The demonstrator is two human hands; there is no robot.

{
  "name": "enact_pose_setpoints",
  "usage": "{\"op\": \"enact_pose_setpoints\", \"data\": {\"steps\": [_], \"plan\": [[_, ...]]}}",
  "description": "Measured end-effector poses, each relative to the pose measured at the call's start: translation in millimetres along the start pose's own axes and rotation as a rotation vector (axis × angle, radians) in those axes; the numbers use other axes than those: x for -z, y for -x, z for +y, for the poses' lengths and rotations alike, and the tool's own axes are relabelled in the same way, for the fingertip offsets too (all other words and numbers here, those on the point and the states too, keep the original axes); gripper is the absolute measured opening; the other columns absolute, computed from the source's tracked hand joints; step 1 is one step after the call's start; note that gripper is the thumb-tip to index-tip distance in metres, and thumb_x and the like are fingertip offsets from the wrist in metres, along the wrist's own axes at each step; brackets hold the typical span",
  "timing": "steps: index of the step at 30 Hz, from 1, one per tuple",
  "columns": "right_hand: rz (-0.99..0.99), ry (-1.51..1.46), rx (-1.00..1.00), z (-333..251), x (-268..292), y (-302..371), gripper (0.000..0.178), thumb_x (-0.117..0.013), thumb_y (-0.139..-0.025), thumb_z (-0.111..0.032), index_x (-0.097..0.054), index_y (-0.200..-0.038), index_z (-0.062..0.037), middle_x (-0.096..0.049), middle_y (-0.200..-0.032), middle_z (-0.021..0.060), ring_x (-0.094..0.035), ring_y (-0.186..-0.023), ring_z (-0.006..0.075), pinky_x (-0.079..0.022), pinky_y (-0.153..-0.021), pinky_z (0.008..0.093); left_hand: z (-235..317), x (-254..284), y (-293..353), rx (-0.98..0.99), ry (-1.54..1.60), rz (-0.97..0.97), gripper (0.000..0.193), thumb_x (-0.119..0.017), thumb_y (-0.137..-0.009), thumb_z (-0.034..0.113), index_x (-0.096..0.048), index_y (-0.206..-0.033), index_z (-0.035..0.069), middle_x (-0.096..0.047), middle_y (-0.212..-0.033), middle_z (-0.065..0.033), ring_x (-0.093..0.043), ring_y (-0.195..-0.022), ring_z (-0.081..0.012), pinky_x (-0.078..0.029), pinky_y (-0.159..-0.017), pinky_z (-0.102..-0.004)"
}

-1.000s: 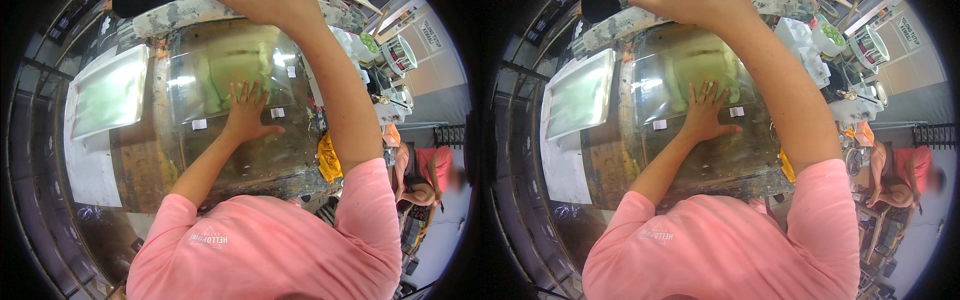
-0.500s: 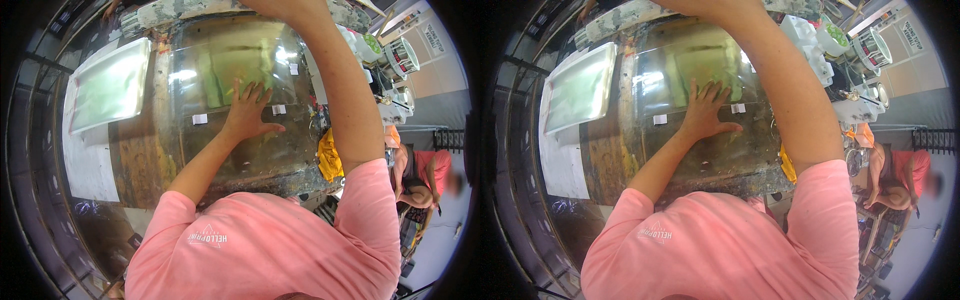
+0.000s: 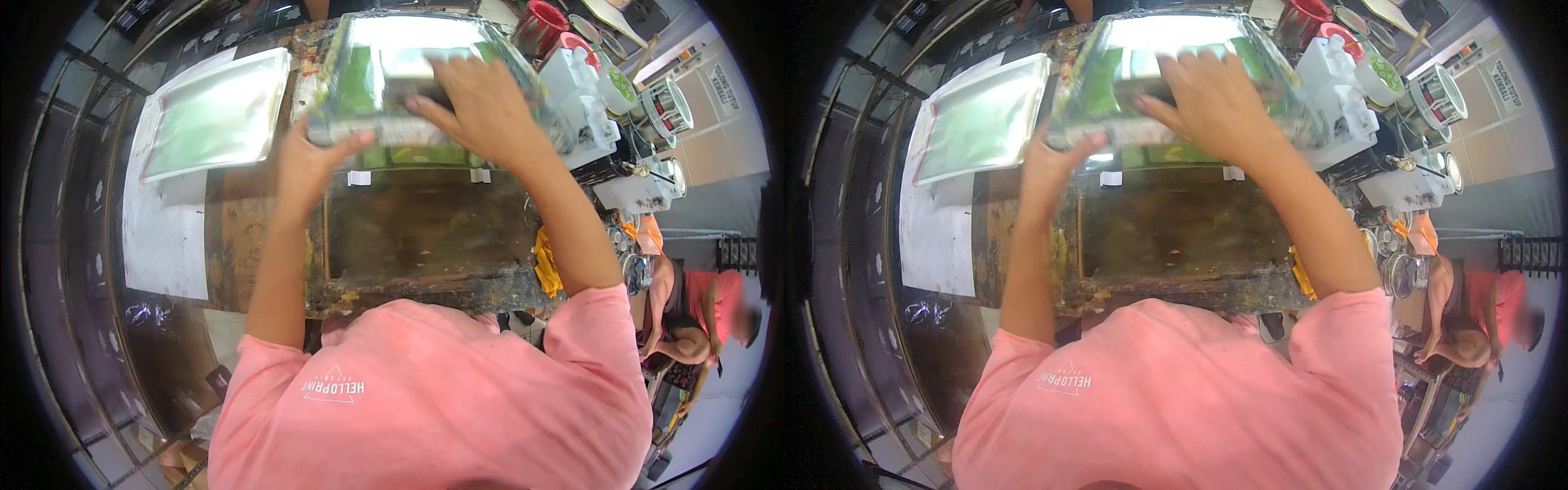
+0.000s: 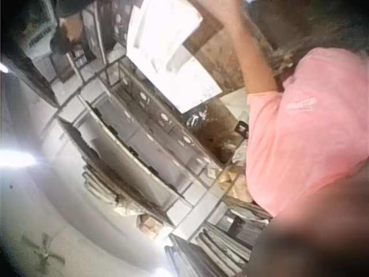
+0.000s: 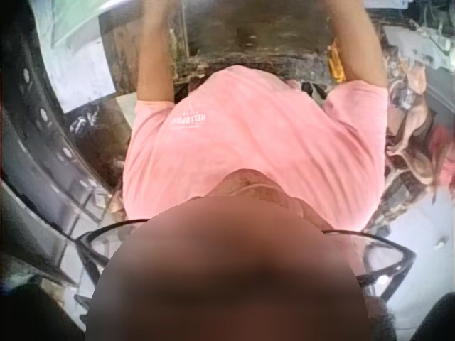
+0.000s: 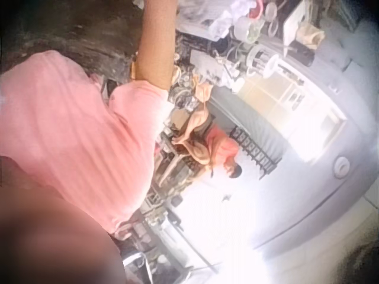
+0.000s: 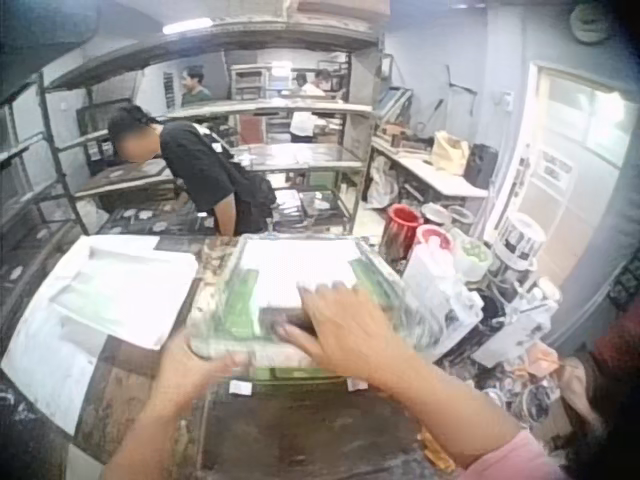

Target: The person repeatedly places a screen printing frame over a white sheet, pours white ink onto the screen, and uses a squeegee to pull the ink across the mesh. The person lifts the frame to reveal a flower-shaped print, then repeats the cycle multiple times.

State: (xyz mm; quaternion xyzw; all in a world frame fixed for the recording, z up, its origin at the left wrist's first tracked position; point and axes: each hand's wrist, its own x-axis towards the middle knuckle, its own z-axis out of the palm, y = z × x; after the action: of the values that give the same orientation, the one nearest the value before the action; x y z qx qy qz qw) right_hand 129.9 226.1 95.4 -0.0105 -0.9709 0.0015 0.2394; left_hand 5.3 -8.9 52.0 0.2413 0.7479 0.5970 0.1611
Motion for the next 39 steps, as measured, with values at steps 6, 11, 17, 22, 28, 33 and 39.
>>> {"op": "enact_pose_setpoints", "data": {"steps": [6,11,17,22,28,33,39], "plan": [[-0.313,-0.217,-0.046,-9,-50,62,0.039,-0.07,-0.097,-0.045,-0.076,-0.114,-0.0108,-0.07,-0.102,0.0124,-0.067,-0.095,0.0355,-0.051,-0.079,0.0505,-112,-15,34,-0.091,-0.761,0.079,0.099,-0.095,-0.063,0.064,-0.068,-0.136,0.003,-0.066,-0.118,-0.0087,-0.061,-0.116,-0.0293,-0.04,-0.106,-0.0454],[-0.292,-0.221,-0.153,-30,-83,96,0.037,-0.073,-0.094,-0.044,-0.075,-0.113,-0.0129,-0.068,-0.1,0.0085,-0.068,-0.094,0.0315,-0.056,-0.078,0.0461,-135,-20,42,-0.169,-0.882,0.14,0.109,-0.091,-0.053,0.075,-0.07,-0.137,0.008,-0.06,-0.116,-0.0077,-0.052,-0.121,-0.0286,-0.028,-0.109,-0.0459],[-0.19,-0.134,-0.062,-2,-123,66,0.033,-0.074,-0.093,-0.043,-0.071,-0.107,-0.0132,-0.066,-0.098,0.0078,-0.068,-0.091,0.0297,-0.059,-0.071,0.0441,-135,-17,47,-0.147,-0.807,0.117,0.109,-0.094,-0.052,0.07,-0.069,-0.139,0.01,-0.059,-0.115,-0.0076,-0.051,-0.12,-0.0276,-0.029,-0.108,-0.046],[-0.089,-0.06,-0.076,68,-175,-14,0.038,-0.068,-0.096,-0.052,-0.074,-0.109,-0.0165,-0.068,-0.098,0.0074,-0.07,-0.092,0.0306,-0.059,-0.072,0.0466,-134,-16,44,-0.185,-0.789,0.125,0.108,-0.095,-0.052,0.067,-0.069,-0.141,0.012,-0.058,-0.114,-0.0071,-0.052,-0.117,-0.0278,-0.029,-0.107,-0.0458],[-0.391,-0.141,-0.068,127,-172,-90,0.056,-0.058,-0.098,-0.066,-0.078,-0.115,-0.0168,-0.075,-0.102,0.011,-0.072,-0.1,0.0332,-0.057,-0.085,0.0493,-135,-18,42,-0.271,-0.74,0.191,0.109,-0.095,-0.054,0.066,-0.067,-0.142,0.008,-0.063,-0.109,-0.0058,-0.056,-0.109,-0.0267,-0.03,-0.106,-0.0447],[-0.283,-0.156,-0.054,135,-181,-99,0.062,-0.054,-0.098,-0.071,-0.077,-0.123,-0.0192,-0.076,-0.107,0.0112,-0.072,-0.104,0.0355,-0.056,-0.089,0.049,-134,-17,45,-0.207,-0.667,0.131,0.114,-0.093,-0.06,0.067,-0.06,-0.147,0.002,-0.071,-0.101,-0.0051,-0.057,-0.099,-0.0252,-0.031,-0.103,-0.0433],[-0.15,-0.068,-0.04,96,-177,-43,0.045,-0.058,-0.1,-0.06,-0.072,-0.104,-0.0176,-0.07,-0.093,0.0096,-0.074,-0.09,0.0311,-0.059,-0.069,0.0485,-144,-18,44,-0.364,-0.708,0.185,0.116,-0.087,-0.067,0.072,-0.056,-0.151,-0.001,-0.062,-0.084,-0.006,-0.052,-0.08,-0.0225,-0.033,-0.091,-0.0399]]}}
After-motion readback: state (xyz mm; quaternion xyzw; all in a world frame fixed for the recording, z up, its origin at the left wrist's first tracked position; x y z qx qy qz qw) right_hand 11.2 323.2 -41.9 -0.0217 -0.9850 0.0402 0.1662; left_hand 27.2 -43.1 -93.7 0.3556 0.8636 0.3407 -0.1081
